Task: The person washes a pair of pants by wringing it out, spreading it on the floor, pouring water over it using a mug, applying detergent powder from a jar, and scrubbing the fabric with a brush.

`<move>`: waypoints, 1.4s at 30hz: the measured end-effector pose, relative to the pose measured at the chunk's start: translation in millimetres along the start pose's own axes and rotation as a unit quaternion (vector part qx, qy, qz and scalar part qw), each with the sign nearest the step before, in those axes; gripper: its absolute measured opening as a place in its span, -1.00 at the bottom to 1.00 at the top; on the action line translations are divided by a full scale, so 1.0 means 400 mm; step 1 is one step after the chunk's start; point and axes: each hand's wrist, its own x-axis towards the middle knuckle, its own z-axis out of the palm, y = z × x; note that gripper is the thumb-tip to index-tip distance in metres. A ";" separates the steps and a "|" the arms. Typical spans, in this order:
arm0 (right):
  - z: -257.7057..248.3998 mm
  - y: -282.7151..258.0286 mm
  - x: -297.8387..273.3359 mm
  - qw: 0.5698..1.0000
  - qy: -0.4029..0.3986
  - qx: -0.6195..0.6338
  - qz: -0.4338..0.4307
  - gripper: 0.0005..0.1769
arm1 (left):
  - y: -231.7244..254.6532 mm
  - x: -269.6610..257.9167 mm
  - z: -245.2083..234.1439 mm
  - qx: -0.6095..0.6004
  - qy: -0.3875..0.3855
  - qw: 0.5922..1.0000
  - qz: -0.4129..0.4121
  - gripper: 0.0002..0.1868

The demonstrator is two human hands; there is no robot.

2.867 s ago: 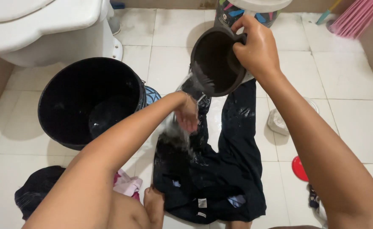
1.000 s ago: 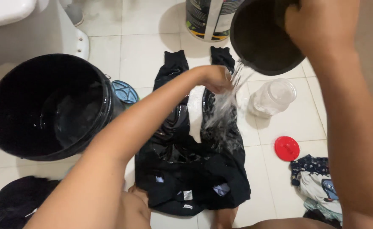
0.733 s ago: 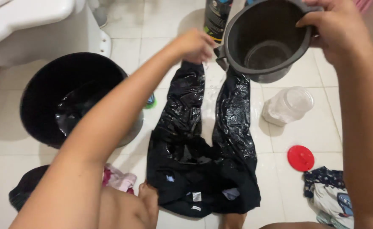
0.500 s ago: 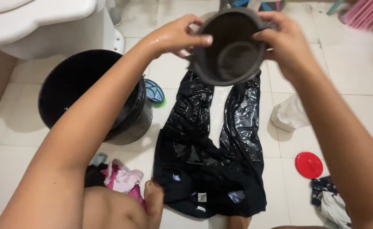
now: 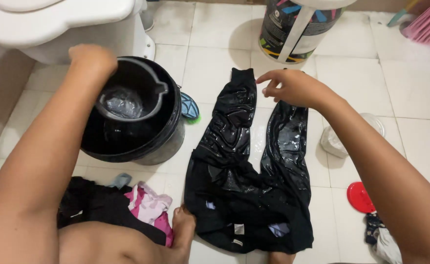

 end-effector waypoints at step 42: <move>0.108 0.342 0.064 0.972 -0.154 -0.135 0.118 -0.39 | 0.122 -0.128 -0.055 -0.182 -0.259 0.943 -0.103 0.06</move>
